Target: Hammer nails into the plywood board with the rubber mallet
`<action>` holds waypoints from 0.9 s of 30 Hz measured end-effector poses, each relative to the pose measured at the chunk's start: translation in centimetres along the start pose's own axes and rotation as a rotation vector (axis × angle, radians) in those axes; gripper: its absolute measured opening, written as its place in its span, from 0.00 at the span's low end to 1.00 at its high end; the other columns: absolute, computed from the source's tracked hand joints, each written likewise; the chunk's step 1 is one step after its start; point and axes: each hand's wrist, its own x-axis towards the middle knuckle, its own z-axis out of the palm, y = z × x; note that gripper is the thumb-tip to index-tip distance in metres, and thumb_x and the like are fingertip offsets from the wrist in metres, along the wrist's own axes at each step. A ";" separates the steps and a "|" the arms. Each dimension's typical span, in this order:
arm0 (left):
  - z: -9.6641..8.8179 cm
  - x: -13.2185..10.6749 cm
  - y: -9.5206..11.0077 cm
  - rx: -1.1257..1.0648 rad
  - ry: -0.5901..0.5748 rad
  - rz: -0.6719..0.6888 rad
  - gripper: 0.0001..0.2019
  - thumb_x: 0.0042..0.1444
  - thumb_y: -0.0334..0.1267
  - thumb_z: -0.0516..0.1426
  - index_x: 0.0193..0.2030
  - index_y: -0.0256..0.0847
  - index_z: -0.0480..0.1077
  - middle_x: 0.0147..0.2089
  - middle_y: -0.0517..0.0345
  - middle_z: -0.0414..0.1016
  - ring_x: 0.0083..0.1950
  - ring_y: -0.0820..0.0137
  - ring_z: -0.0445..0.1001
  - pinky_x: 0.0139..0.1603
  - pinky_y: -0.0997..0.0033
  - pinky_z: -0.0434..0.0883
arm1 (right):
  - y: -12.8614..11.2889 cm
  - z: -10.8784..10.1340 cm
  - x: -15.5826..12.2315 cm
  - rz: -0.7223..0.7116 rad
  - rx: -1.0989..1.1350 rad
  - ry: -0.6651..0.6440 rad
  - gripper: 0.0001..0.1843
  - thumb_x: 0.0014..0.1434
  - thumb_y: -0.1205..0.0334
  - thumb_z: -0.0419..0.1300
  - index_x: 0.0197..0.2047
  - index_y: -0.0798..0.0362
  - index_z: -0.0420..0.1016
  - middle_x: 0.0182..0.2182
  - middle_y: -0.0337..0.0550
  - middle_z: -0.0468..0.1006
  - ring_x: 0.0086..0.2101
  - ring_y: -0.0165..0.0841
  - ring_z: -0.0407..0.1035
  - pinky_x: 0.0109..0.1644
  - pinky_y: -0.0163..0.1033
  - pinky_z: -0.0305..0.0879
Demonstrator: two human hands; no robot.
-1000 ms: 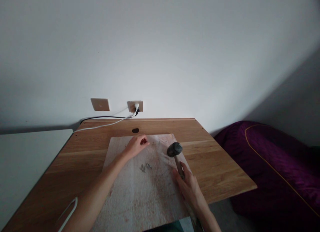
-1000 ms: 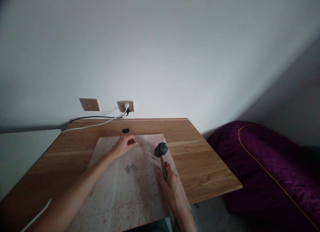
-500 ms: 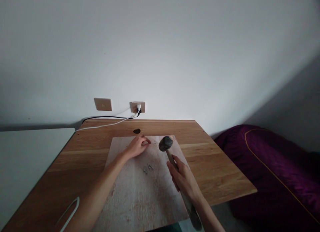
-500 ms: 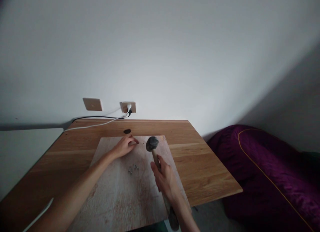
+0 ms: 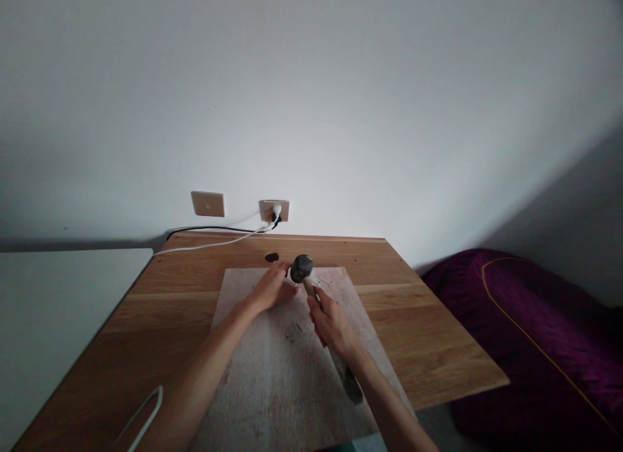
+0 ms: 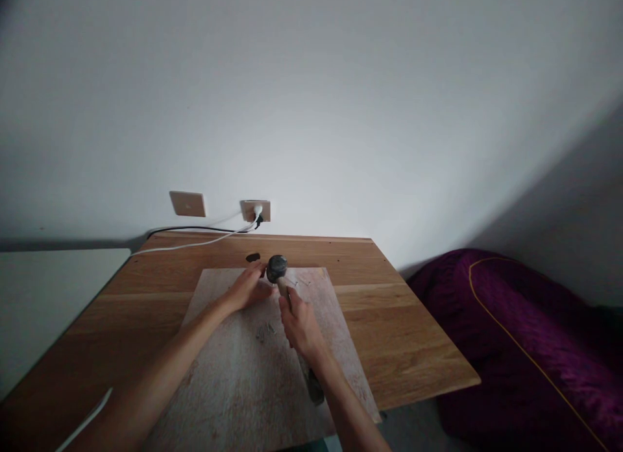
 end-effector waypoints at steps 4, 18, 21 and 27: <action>0.2 0.0 -0.2 0.008 0.011 -0.017 0.12 0.54 0.38 0.67 0.45 0.41 0.76 0.47 0.50 0.76 0.50 0.59 0.74 0.52 0.60 0.71 | 0.3 -0.5 -0.2 0.020 0.027 0.010 0.22 0.69 0.47 0.48 0.55 0.53 0.69 0.22 0.28 0.65 0.13 0.23 0.59 0.12 0.27 0.53; 0.1 0.2 0.4 0.075 -0.074 -0.001 0.04 0.61 0.34 0.60 0.34 0.40 0.76 0.36 0.54 0.74 0.38 0.65 0.75 0.42 0.67 0.70 | 2.8 -1.8 -6.6 0.152 0.054 0.009 0.29 0.67 0.41 0.51 0.59 0.55 0.69 0.21 0.28 0.64 0.13 0.22 0.54 0.12 0.27 0.48; 0.2 -0.1 0.2 0.083 -0.067 -0.011 0.13 0.56 0.39 0.65 0.47 0.40 0.76 0.48 0.50 0.77 0.49 0.59 0.77 0.52 0.62 0.72 | 1.6 -2.0 -5.7 0.130 0.100 0.045 0.29 0.67 0.40 0.51 0.60 0.53 0.68 0.22 0.28 0.64 0.13 0.22 0.55 0.12 0.27 0.49; 0.0 -0.2 0.5 0.059 -0.089 -0.020 0.38 0.45 0.51 0.72 0.61 0.39 0.68 0.59 0.43 0.72 0.61 0.50 0.71 0.61 0.50 0.70 | -1.1 -2.1 -1.8 -0.006 0.038 0.027 0.25 0.69 0.44 0.50 0.59 0.52 0.67 0.22 0.28 0.65 0.14 0.24 0.58 0.13 0.27 0.53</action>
